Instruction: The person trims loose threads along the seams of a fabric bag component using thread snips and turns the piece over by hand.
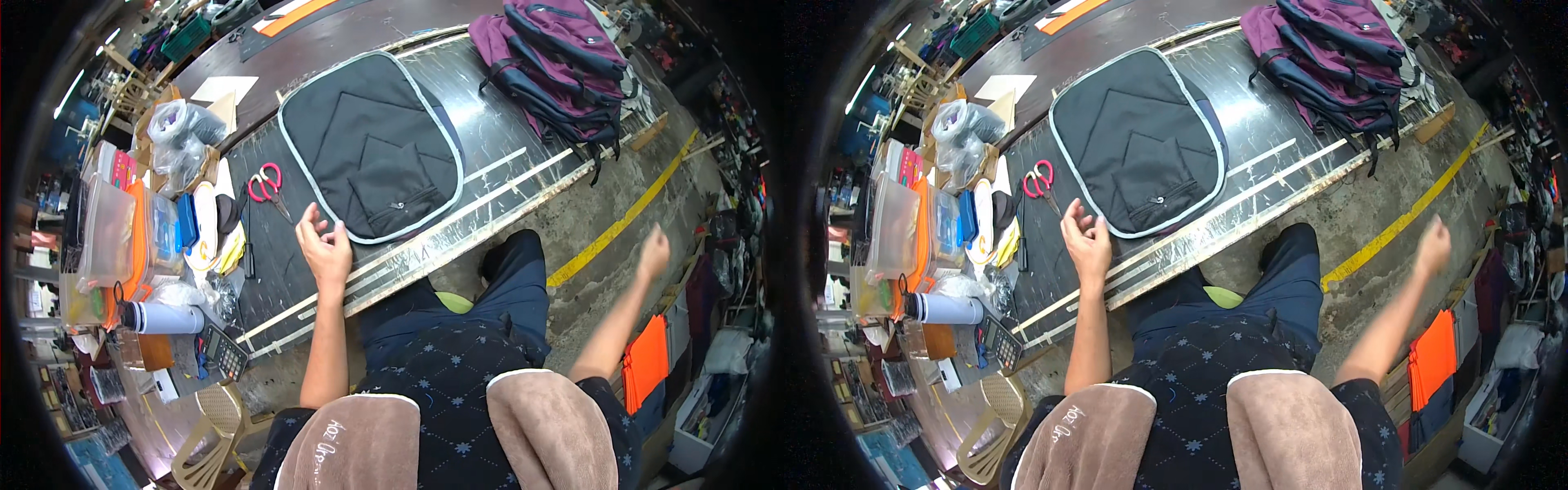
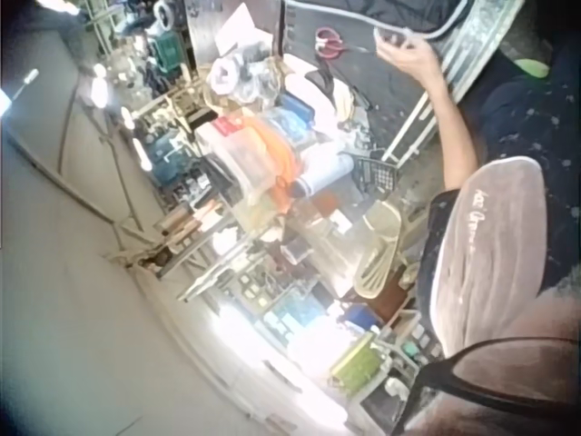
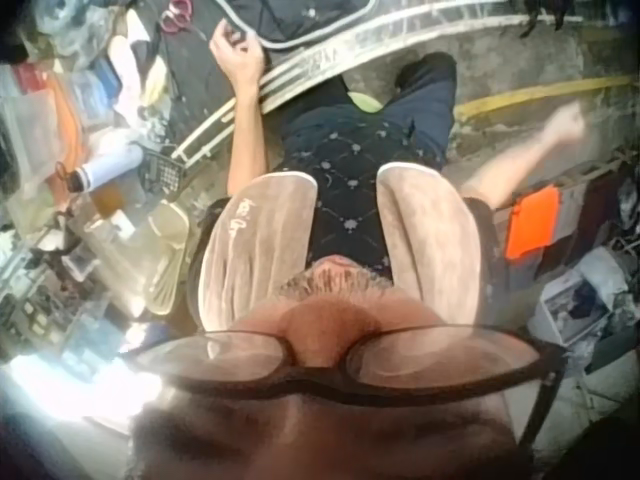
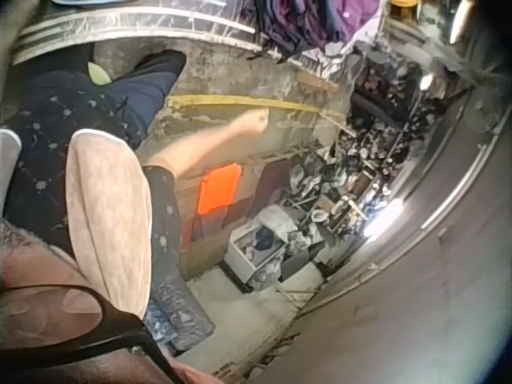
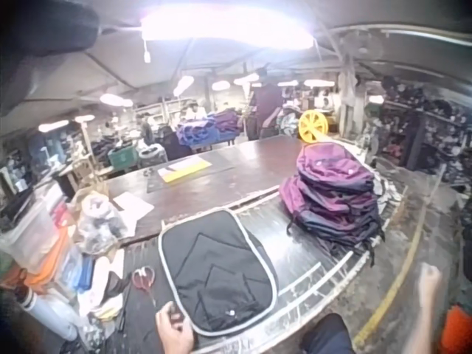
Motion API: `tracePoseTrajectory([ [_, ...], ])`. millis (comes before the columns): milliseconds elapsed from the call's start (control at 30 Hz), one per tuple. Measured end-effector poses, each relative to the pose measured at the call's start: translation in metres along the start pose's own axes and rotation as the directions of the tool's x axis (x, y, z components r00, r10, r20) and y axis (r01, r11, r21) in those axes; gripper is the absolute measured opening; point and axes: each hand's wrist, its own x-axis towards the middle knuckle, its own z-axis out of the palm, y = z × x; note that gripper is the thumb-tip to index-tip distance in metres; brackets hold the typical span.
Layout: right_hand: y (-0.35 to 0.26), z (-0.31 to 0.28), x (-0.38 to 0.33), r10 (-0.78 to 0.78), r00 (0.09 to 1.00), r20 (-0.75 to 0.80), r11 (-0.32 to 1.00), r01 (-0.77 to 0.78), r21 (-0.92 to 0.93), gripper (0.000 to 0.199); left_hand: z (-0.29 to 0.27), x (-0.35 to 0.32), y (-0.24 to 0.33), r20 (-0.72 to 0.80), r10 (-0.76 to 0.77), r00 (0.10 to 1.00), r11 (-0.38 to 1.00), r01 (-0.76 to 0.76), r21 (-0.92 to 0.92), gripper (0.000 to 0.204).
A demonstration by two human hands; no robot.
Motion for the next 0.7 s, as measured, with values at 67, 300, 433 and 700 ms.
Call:
tracePoseTrajectory([
  [67, 0.066, -0.046, 0.020, -0.021, 0.999, -0.034, 0.965, 0.011, -0.263, 0.066, -0.007, 0.008, -0.031, -0.028, -0.131, 0.991, 0.987, 0.128, -0.102, 0.060],
  [300, 0.107, -0.077, -0.013, -0.070, 0.989, 0.133, 0.992, 0.083, -0.092, 0.057, -0.004, 0.021, -0.025, 0.389, -0.476, 0.789, 0.680, 0.610, -0.406, 0.063],
  [433, -0.059, -0.027, -0.142, -0.336, 0.875, 0.348, 0.933, 0.261, 0.246, 0.047, 0.007, 0.010, -0.013, 0.395, -0.359, 0.845, 0.796, 0.499, -0.343, 0.069],
  [700, -0.254, -0.017, -0.328, -0.910, 0.289, 0.299, 0.377, 0.271, 0.886, 0.020, 0.002, -0.015, 0.004, 0.434, -0.255, 0.864, 0.749, 0.460, -0.476, 0.068],
])
